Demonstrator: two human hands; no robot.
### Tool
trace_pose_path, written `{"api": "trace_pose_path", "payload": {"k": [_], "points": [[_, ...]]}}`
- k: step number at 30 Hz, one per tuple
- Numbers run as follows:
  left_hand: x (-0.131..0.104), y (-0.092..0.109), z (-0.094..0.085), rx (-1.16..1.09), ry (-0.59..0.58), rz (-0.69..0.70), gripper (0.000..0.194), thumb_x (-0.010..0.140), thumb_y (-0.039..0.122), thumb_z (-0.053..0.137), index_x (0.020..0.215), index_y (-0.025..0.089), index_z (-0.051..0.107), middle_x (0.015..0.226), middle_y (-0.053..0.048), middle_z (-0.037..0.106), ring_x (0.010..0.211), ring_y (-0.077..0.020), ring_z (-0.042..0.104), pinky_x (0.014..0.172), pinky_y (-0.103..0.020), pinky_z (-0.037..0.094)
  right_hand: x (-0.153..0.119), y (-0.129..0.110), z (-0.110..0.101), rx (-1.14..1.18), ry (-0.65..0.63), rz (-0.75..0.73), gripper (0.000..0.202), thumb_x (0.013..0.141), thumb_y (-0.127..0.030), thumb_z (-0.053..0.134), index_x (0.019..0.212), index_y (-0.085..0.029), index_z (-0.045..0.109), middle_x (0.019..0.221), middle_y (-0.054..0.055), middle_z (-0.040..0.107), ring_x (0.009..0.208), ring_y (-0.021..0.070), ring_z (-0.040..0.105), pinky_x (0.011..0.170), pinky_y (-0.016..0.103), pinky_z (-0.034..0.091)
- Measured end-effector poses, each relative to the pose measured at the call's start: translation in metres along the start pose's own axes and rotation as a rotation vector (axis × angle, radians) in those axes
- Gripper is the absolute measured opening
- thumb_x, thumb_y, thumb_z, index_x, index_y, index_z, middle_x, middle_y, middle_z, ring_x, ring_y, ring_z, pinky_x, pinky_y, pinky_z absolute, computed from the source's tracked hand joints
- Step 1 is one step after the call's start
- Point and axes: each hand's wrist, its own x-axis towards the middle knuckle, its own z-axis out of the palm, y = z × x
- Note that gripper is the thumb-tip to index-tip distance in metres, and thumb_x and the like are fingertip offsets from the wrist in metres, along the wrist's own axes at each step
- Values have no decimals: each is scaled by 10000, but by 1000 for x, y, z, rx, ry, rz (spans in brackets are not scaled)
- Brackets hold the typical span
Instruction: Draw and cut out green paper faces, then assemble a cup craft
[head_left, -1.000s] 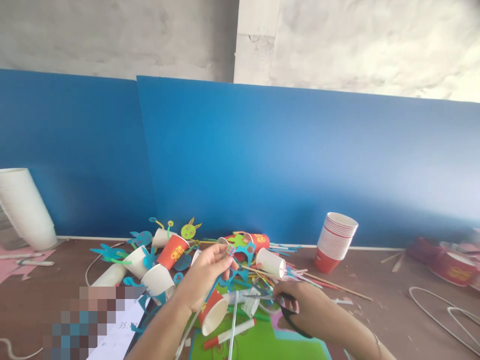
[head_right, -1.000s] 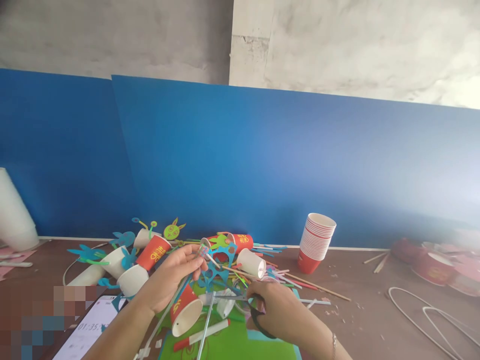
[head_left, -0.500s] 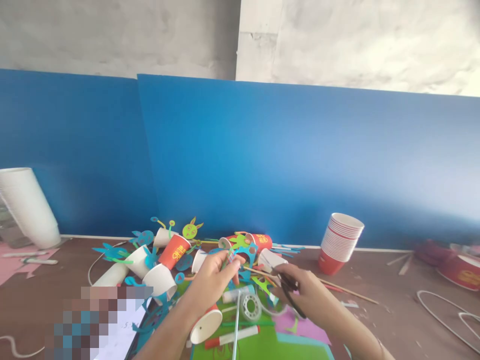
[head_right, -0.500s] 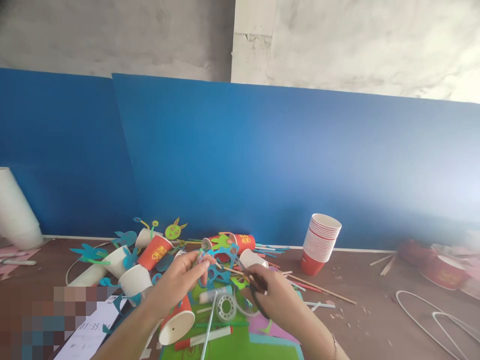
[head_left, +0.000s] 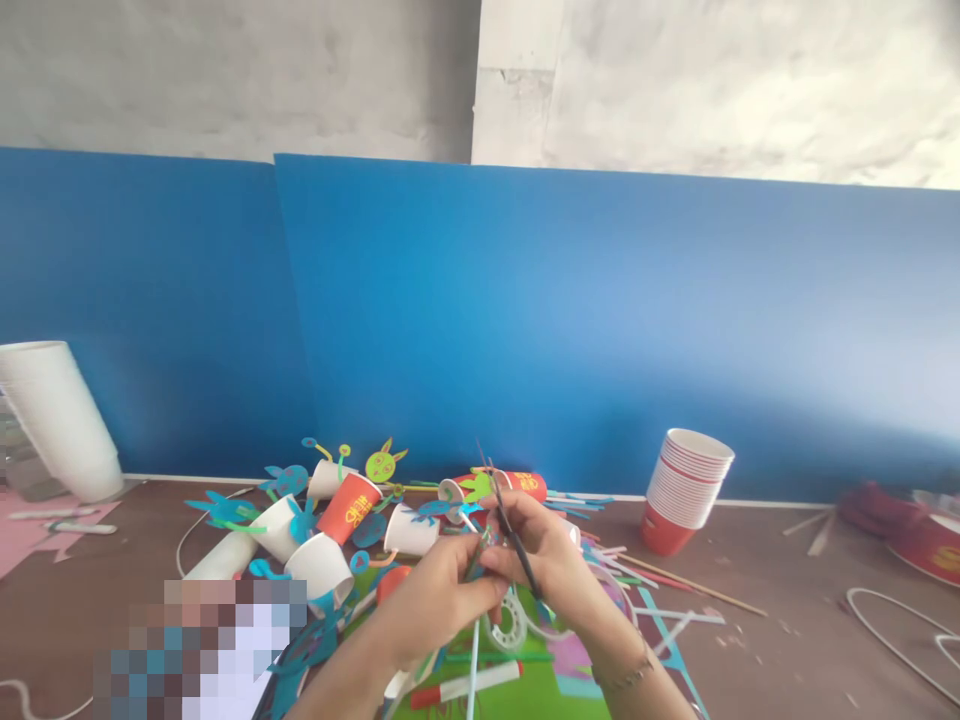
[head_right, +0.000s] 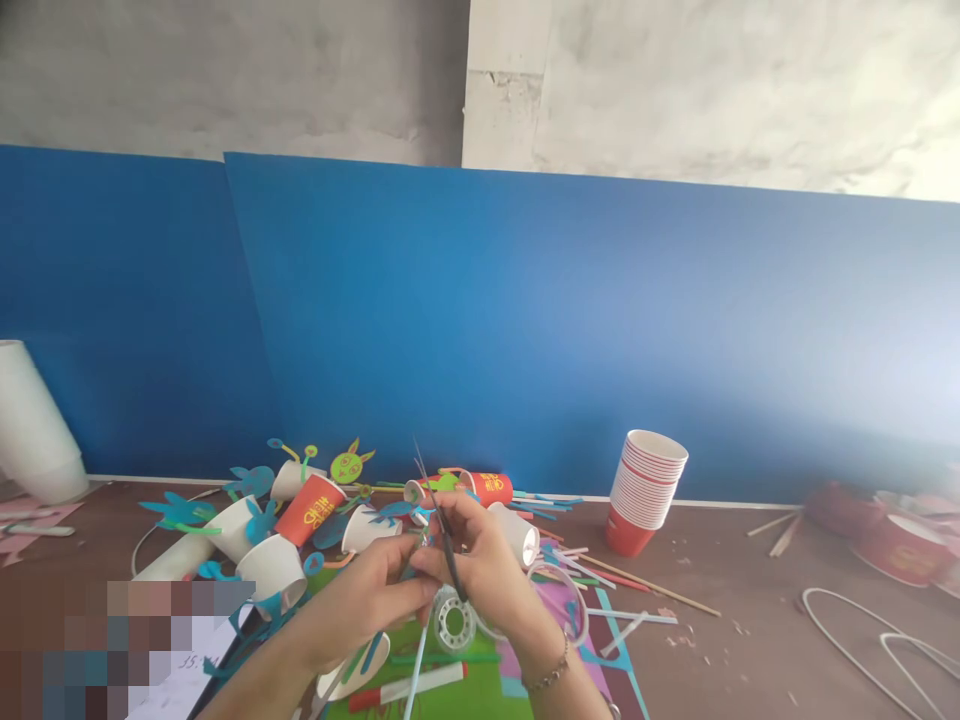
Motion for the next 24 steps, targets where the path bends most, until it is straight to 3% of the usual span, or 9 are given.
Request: {"api": "trace_pose_path", "payload": {"k": [2, 5, 11, 18, 24], "points": [[-1, 2, 0, -70, -17, -33, 113, 734, 241, 589, 776, 145, 547, 606, 13, 574, 442, -48, 293, 441, -210, 200, 0, 3, -2, 91, -12, 33, 417, 628, -281, 798, 981, -213, 587, 721, -47, 531, 562, 87, 498, 482, 199, 392], [0, 4, 1, -144, -28, -25, 230, 743, 345, 592, 774, 118, 593, 709, -43, 633, 490, -59, 410, 484, -208, 301, -1, 3, -2, 145, 8, 76, 394, 625, -293, 794, 941, -206, 576, 674, -55, 540, 438, 67, 463, 396, 195, 352], [5, -4, -3, -75, 34, -130, 475, 641, 568, 675, 826, 135, 610, 766, -70, 697, 666, -191, 662, 646, -306, 471, 2, 1, -3, 102, 151, 50, 363, 585, -232, 814, 867, -186, 591, 646, -63, 538, 552, 84, 503, 513, 202, 390], [9, -7, -6, -88, 32, -144, 476, 628, 558, 701, 827, 131, 638, 811, -86, 720, 734, -209, 687, 678, -304, 478, -1, 2, -3, 48, 173, 16, 330, 621, -238, 788, 875, -187, 584, 623, -60, 552, 572, 101, 502, 552, 223, 389], [9, -6, -8, -92, 23, -100, 450, 634, 536, 706, 758, 111, 629, 709, -87, 715, 558, -145, 644, 588, -269, 468, 0, -2, 2, 149, 210, 75, 314, 646, -276, 760, 892, -189, 585, 625, -59, 551, 548, 88, 474, 517, 206, 365]]}}
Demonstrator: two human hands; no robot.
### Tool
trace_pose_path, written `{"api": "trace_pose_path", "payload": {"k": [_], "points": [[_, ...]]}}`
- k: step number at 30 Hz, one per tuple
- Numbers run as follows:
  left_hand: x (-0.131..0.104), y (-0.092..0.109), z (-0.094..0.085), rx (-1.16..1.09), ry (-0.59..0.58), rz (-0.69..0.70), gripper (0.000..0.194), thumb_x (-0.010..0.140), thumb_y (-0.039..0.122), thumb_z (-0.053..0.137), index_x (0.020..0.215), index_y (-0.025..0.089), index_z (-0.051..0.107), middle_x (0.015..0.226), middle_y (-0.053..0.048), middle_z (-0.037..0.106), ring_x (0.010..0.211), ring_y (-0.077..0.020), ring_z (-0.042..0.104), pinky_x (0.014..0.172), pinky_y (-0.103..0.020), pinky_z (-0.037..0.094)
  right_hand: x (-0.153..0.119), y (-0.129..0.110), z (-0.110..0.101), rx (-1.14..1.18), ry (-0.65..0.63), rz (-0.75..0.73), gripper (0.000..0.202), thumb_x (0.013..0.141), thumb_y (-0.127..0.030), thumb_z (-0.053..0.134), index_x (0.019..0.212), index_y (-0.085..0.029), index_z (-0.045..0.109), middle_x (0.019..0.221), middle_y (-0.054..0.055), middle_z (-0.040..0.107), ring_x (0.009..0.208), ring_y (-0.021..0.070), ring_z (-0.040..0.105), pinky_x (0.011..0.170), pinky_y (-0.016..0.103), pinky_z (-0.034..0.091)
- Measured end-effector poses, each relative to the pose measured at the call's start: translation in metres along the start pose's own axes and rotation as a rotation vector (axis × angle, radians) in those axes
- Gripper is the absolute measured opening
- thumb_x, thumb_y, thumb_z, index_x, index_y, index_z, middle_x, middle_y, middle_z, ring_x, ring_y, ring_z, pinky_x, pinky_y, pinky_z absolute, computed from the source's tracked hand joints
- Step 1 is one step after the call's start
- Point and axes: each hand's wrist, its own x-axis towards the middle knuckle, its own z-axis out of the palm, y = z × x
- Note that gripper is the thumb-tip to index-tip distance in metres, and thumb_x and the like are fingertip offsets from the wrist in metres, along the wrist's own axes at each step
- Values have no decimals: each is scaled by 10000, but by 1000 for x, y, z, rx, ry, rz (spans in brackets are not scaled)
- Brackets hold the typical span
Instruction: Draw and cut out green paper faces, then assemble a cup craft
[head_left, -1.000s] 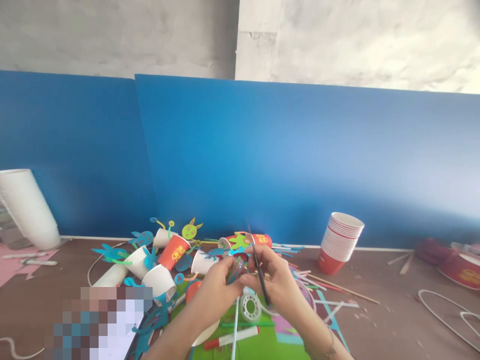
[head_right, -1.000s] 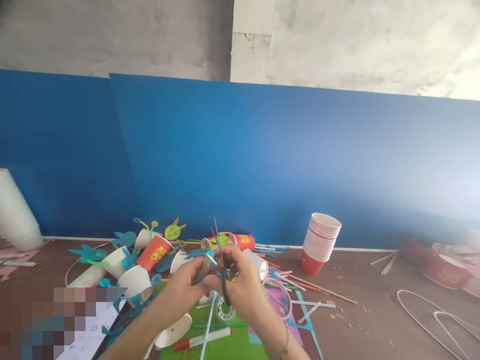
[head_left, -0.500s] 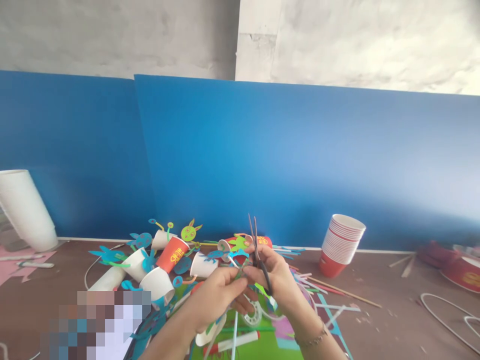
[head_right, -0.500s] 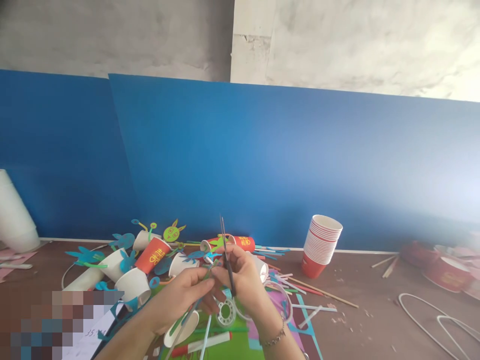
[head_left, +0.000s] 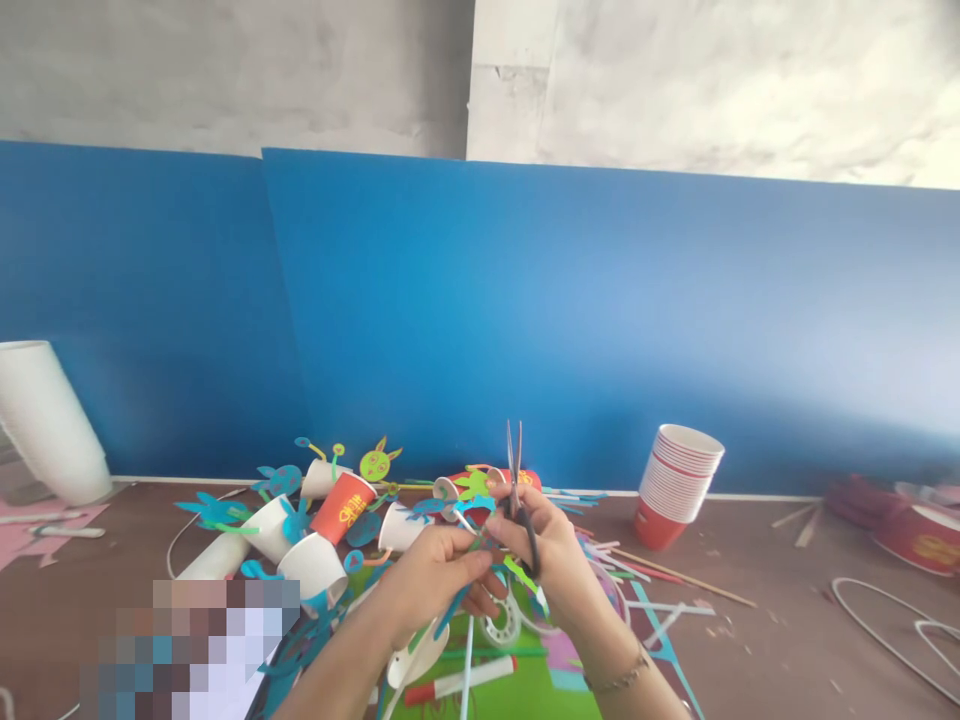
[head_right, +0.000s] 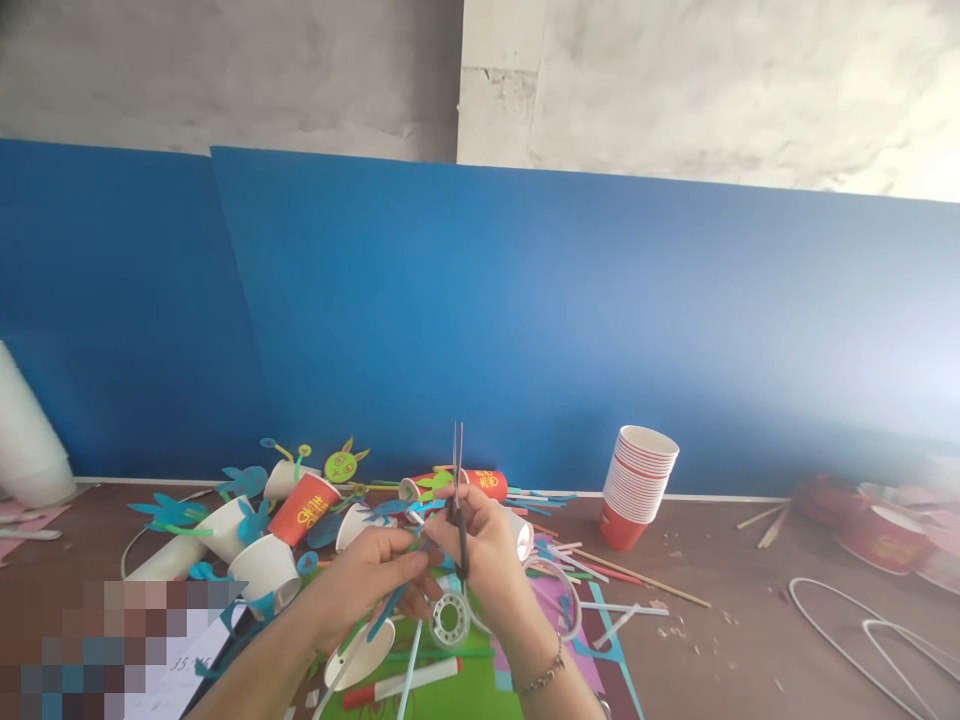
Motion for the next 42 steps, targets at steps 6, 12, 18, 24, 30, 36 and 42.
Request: {"api": "trace_pose_path", "payload": {"k": [6, 12, 18, 24, 30, 36, 42], "points": [[2, -6, 1, -2, -51, 12, 405, 674, 485, 700, 812, 110, 633, 722, -88, 711, 570, -163, 656, 596, -290, 483, 2, 1, 2, 11, 47, 57, 317, 582, -279, 771, 812, -182, 576, 534, -76, 512, 441, 76, 422, 440, 205, 327], [9, -13, 4, -16, 73, 13, 493, 654, 588, 652, 815, 125, 601, 662, -51, 683, 503, -134, 609, 546, -270, 460, 3, 4, 0, -5, 68, 17, 332, 585, -279, 782, 844, -194, 593, 614, -61, 533, 531, 96, 467, 508, 219, 370], [14, -18, -1, 25, 41, 69, 456, 673, 552, 650, 820, 127, 573, 629, -41, 663, 435, -91, 533, 464, -220, 372, 4, 2, -3, -62, 43, 9, 313, 631, -310, 761, 865, -191, 591, 630, -50, 533, 555, 106, 471, 525, 229, 377], [10, -2, -13, 130, 185, 174, 455, 790, 602, 488, 883, 159, 538, 512, 48, 537, 379, -56, 300, 403, -213, 194, 11, 4, -25, -427, -194, -27, 311, 662, -351, 755, 898, -179, 645, 619, -43, 523, 565, 116, 441, 508, 229, 325], [2, 5, -18, 218, 236, 166, 385, 840, 524, 466, 968, 170, 544, 461, 56, 490, 455, -101, 358, 473, -228, 239, 3, -4, -24, -623, -318, -12, 201, 671, -348, 735, 826, -226, 696, 619, -41, 509, 561, 120, 388, 509, 230, 289], [3, 2, -18, 237, 208, 171, 380, 839, 545, 460, 951, 191, 539, 466, 58, 492, 466, -115, 389, 501, -233, 254, 0, -9, -21, -700, -287, -69, 205, 665, -302, 730, 861, -248, 708, 634, -33, 513, 580, 131, 398, 509, 229, 305], [1, 4, -17, 257, 158, 214, 358, 845, 551, 454, 829, 200, 522, 472, 59, 491, 473, -111, 385, 526, -238, 276, -1, -11, -25, -730, -307, -104, 175, 659, -302, 735, 815, -234, 695, 642, -32, 521, 582, 131, 405, 520, 232, 320]]}}
